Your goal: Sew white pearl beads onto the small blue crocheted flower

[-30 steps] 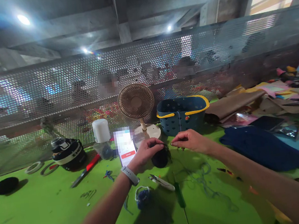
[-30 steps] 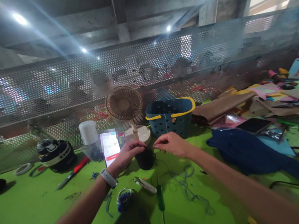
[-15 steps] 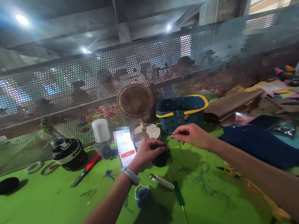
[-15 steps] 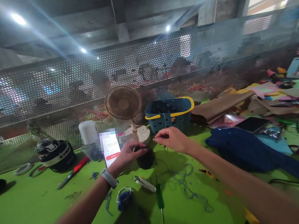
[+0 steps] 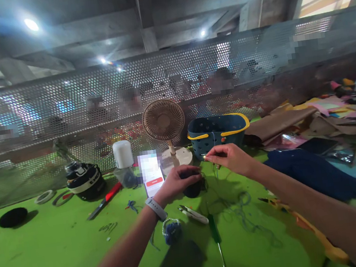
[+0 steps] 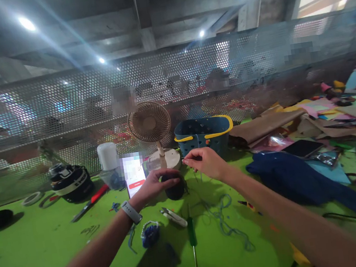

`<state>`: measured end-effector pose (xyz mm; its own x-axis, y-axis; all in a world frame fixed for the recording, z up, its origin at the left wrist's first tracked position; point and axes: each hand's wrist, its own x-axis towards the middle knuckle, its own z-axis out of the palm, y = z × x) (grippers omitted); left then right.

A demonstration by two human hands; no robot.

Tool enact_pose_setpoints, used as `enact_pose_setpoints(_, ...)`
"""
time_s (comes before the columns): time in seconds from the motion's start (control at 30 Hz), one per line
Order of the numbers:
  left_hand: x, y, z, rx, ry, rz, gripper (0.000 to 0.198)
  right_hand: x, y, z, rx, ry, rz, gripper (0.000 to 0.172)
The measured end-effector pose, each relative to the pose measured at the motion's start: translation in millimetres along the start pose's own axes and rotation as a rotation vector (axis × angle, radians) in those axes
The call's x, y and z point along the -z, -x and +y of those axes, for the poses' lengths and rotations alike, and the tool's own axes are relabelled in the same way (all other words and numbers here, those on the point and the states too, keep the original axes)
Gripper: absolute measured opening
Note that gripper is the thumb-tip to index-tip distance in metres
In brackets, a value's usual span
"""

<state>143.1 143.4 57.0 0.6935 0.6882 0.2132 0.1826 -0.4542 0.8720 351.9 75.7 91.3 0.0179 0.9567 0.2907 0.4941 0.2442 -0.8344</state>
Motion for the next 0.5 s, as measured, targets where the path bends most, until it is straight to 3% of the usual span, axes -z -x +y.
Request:
enact_pose_setpoints(0.2,0.9,2.4,4.1,0.020,0.078,-0.002,0.030,3.8,-0.3,-5.3,0.018,0.049,-0.006,0.029)
enact_pose_setpoints(0.5,1.4,5.6,-1.1,-0.081,-0.065,-0.020,0.029,4.8,2.0,-6.8,0.011,0.059,0.006,0.030)
